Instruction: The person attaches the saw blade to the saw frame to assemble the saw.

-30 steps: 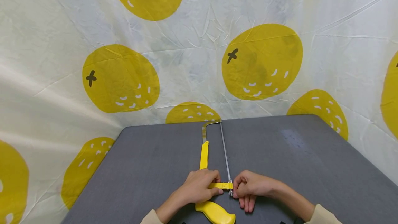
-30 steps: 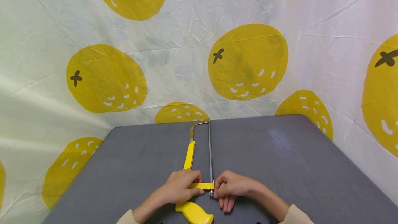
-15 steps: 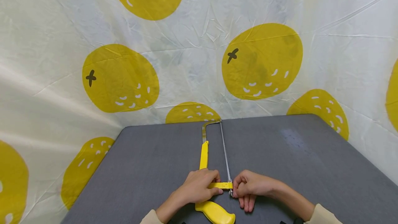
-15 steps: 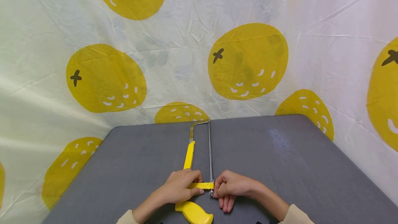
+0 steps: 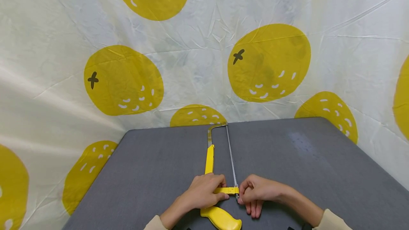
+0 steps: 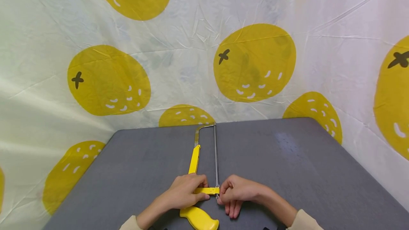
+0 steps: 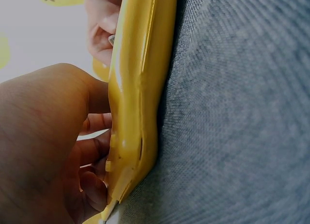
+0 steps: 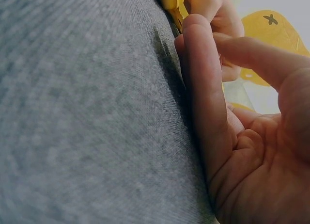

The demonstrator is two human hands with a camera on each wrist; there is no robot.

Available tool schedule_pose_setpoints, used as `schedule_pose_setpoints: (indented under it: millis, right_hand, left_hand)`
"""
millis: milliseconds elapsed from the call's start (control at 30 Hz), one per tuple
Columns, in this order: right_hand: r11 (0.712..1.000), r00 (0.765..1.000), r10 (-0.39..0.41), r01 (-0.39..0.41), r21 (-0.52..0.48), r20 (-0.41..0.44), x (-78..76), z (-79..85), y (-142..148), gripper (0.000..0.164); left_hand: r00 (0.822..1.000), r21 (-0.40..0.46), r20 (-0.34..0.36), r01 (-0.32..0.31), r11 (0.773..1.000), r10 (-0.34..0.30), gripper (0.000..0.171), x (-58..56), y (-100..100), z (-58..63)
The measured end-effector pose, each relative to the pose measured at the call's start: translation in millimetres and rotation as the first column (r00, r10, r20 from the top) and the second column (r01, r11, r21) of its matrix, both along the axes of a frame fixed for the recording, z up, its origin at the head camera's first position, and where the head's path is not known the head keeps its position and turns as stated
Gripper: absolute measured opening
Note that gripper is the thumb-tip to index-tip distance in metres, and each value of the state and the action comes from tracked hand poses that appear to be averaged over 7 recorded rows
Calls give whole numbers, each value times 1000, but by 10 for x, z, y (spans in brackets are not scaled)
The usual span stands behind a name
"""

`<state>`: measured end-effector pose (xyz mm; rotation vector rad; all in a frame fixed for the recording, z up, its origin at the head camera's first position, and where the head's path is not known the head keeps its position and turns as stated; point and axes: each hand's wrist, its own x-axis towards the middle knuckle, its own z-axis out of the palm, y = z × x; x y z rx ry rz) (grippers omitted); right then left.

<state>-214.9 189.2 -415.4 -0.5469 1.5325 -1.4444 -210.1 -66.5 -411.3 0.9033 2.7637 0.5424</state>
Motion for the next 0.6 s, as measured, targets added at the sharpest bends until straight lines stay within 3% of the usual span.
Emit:
schedule_pose_setpoints:
  millis: [600]
  right_hand:
    - [1000, 1000, -5, 5, 17, 10, -2, 22, -8, 14]
  left_hand:
    - [1000, -4, -6, 7, 1000, -7, 19, -6, -3, -8]
